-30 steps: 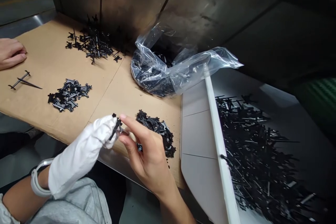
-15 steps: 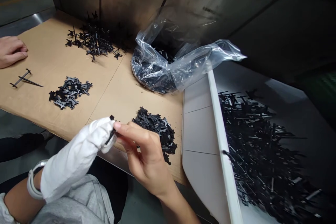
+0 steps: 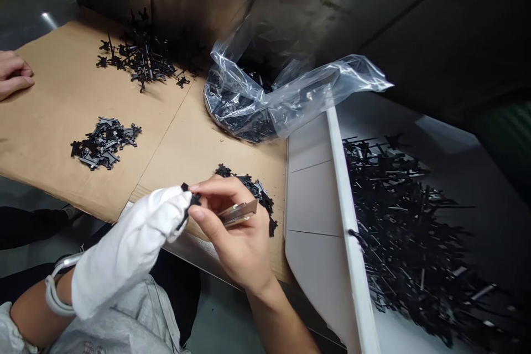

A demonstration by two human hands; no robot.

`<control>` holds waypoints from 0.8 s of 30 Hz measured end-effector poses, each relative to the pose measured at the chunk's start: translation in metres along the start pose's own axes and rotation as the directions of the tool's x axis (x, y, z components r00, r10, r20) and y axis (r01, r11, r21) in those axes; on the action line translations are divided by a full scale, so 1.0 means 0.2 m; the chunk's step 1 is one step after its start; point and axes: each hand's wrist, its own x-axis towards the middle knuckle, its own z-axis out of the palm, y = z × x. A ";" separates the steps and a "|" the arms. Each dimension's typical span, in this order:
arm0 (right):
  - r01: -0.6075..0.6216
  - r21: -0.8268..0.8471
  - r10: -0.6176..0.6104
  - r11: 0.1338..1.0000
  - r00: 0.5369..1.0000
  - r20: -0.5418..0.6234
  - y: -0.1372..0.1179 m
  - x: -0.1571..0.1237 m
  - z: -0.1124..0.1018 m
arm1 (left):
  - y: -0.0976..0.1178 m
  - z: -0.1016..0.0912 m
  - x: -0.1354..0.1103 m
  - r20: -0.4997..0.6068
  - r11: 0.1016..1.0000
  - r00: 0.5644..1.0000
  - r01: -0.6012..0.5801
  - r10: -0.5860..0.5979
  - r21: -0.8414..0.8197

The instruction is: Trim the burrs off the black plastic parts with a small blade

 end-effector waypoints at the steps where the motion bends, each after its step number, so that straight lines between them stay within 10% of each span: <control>1: -0.019 0.008 0.019 1.000 1.000 0.000 0.00 0.00 0.00 | 0.01 0.00 0.01 -0.010 0.999 1.000 -0.001 0.001 -0.041; 11: -0.117 -0.011 0.115 0.993 0.985 -0.125 -0.01 0.01 0.00 | 0.18 0.04 0.18 -0.303 0.975 0.946 0.045 -0.112 -0.218; 19: -0.116 -0.055 0.101 0.992 0.970 -0.223 -0.01 0.01 0.02 | 0.17 -0.01 0.19 -0.207 0.897 0.937 -0.179 0.280 0.405; 24: -0.163 -0.132 0.135 0.978 0.971 -0.199 -0.01 0.02 0.00 | 0.15 0.01 0.23 -0.119 0.855 0.930 -0.262 0.347 0.448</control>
